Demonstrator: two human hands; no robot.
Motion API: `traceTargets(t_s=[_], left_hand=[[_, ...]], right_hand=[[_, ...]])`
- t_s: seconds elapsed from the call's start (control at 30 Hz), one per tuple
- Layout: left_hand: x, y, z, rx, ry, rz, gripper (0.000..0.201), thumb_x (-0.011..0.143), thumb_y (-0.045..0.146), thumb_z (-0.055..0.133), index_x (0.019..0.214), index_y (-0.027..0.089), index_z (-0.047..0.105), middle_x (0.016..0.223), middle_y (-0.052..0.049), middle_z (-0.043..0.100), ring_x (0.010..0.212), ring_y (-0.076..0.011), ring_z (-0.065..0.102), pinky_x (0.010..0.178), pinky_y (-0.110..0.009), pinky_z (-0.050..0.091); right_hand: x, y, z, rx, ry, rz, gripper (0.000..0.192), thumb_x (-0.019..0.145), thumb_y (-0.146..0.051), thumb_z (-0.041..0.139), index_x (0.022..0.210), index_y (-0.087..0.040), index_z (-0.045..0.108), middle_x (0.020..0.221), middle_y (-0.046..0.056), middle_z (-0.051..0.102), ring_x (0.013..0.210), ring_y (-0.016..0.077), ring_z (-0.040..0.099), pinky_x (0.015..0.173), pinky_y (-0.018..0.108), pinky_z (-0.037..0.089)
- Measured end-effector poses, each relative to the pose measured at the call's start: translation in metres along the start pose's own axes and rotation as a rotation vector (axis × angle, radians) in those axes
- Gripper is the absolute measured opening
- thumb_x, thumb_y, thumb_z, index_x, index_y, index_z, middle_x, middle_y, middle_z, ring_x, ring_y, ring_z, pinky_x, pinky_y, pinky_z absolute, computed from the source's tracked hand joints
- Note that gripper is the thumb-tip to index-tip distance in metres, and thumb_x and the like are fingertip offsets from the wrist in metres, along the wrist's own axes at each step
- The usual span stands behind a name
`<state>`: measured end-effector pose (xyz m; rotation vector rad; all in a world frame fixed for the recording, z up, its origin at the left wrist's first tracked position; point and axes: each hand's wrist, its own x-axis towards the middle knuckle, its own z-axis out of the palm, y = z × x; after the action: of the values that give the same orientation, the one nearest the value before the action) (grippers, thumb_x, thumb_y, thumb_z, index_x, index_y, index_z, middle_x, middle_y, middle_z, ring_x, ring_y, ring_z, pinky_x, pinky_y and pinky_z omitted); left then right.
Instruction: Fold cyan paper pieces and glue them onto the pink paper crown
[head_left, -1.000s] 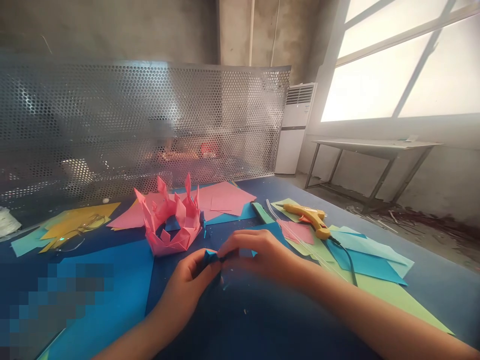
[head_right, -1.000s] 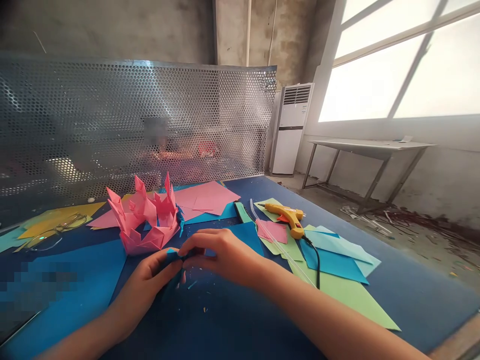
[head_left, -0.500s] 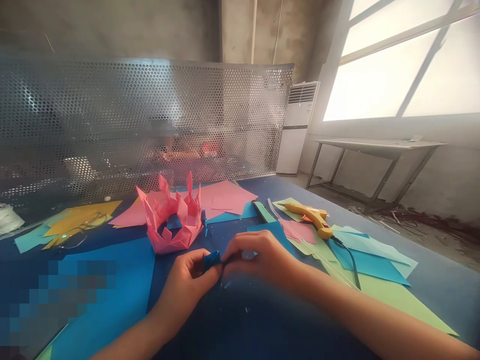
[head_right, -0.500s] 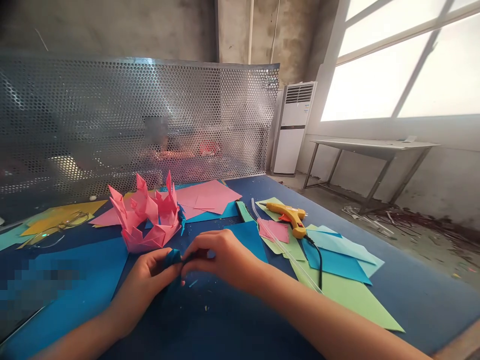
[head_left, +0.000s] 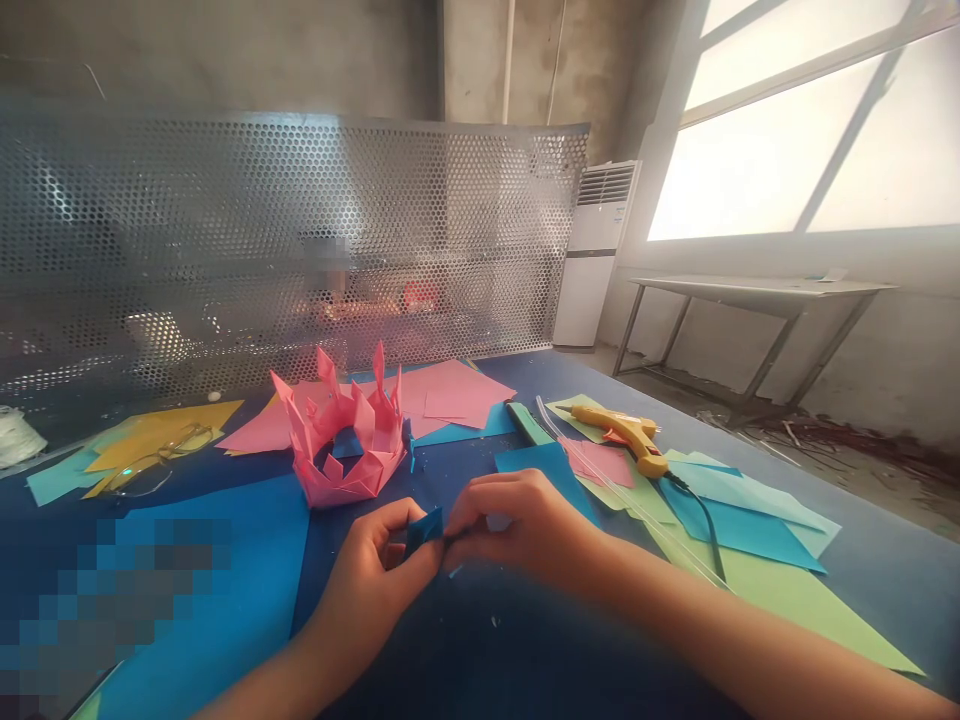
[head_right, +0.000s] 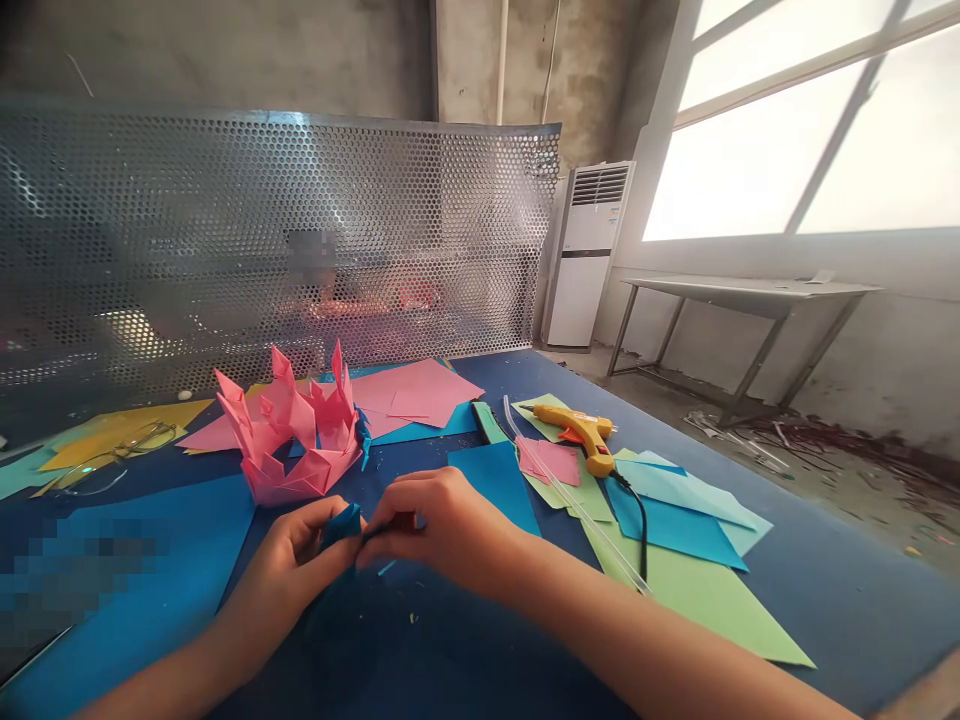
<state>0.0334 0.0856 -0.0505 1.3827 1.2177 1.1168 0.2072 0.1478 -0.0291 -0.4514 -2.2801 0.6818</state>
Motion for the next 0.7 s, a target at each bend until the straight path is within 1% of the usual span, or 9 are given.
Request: traceTargets(t_s=[0.07,0.13,0.23,0.33,0.4,0.53,0.63,0.7], left_hand=[[0.000,0.000,0.000,0.036,0.008,-0.006,0.033,0.075,0.044,0.062,0.061,0.020,0.045,0.052,0.008,0.035,0.050,-0.0072,0.030,0.044,-0.019,0.023],[0.000,0.000,0.001,0.062,0.031,0.000,0.032,0.076,0.044,0.062,0.062,0.019,0.047,0.054,0.008,0.037,0.051,-0.0073,0.031,0.045,-0.019,0.025],[0.000,0.001,0.002,0.068,0.041,0.035,0.029,0.079,0.045,0.060,0.069,0.018,0.056,0.063,0.005,0.048,0.060,-0.0086,0.040,0.054,-0.018,0.033],[0.000,0.000,0.002,0.054,0.036,0.039,0.031,0.079,0.049,0.060,0.072,0.019,0.059,0.068,0.004,0.052,0.067,-0.0104,0.043,0.062,-0.019,0.037],[0.000,0.000,0.002,0.044,0.043,0.028,0.031,0.078,0.049,0.061,0.070,0.019,0.059,0.068,0.004,0.050,0.067,-0.0107,0.042,0.061,-0.019,0.037],[-0.002,0.000,0.001,0.011,0.041,0.046,0.026,0.078,0.044,0.062,0.071,0.019,0.060,0.066,0.004,0.050,0.066,-0.0109,0.042,0.059,-0.019,0.037],[-0.002,0.000,-0.001,-0.007,0.041,0.049,0.023,0.077,0.042,0.062,0.076,0.019,0.061,0.069,0.004,0.054,0.067,-0.0115,0.046,0.062,-0.019,0.039],[-0.002,0.000,-0.001,0.009,0.039,0.063,0.025,0.074,0.043,0.065,0.079,0.019,0.062,0.072,0.003,0.056,0.071,-0.0129,0.048,0.064,-0.020,0.041]], right_hand=[[0.001,-0.001,0.000,0.016,-0.005,0.060,0.034,0.077,-0.050,0.067,0.072,-0.017,0.072,0.062,0.003,0.067,0.055,0.0116,0.056,0.053,0.022,0.044],[0.002,-0.004,-0.003,0.060,-0.012,0.163,0.028,0.075,-0.044,0.070,0.069,-0.016,0.071,0.060,0.002,0.067,0.053,0.0111,0.056,0.052,0.022,0.044],[0.005,-0.008,-0.007,0.143,-0.022,0.332,0.015,0.071,-0.031,0.075,0.068,-0.017,0.071,0.059,0.000,0.067,0.054,0.0107,0.058,0.052,0.020,0.044],[0.007,-0.010,-0.011,0.166,-0.033,0.428,0.008,0.068,-0.022,0.076,0.066,-0.017,0.070,0.059,-0.001,0.067,0.055,0.0105,0.058,0.052,0.020,0.044],[0.008,-0.011,-0.012,0.157,-0.039,0.438,0.008,0.069,-0.021,0.075,0.066,-0.016,0.069,0.059,-0.001,0.067,0.056,0.0104,0.056,0.053,0.020,0.043],[0.007,-0.014,-0.011,0.197,-0.059,0.422,0.011,0.070,-0.025,0.074,0.067,-0.016,0.068,0.061,-0.001,0.066,0.057,0.0108,0.056,0.055,0.021,0.044],[0.007,-0.016,-0.010,0.205,-0.064,0.420,0.010,0.071,-0.024,0.072,0.069,-0.016,0.067,0.062,0.000,0.066,0.058,0.0114,0.057,0.056,0.022,0.044],[0.007,-0.016,-0.009,0.186,-0.047,0.417,0.008,0.072,-0.022,0.071,0.069,-0.016,0.066,0.063,0.000,0.066,0.059,0.0113,0.057,0.057,0.023,0.044]])
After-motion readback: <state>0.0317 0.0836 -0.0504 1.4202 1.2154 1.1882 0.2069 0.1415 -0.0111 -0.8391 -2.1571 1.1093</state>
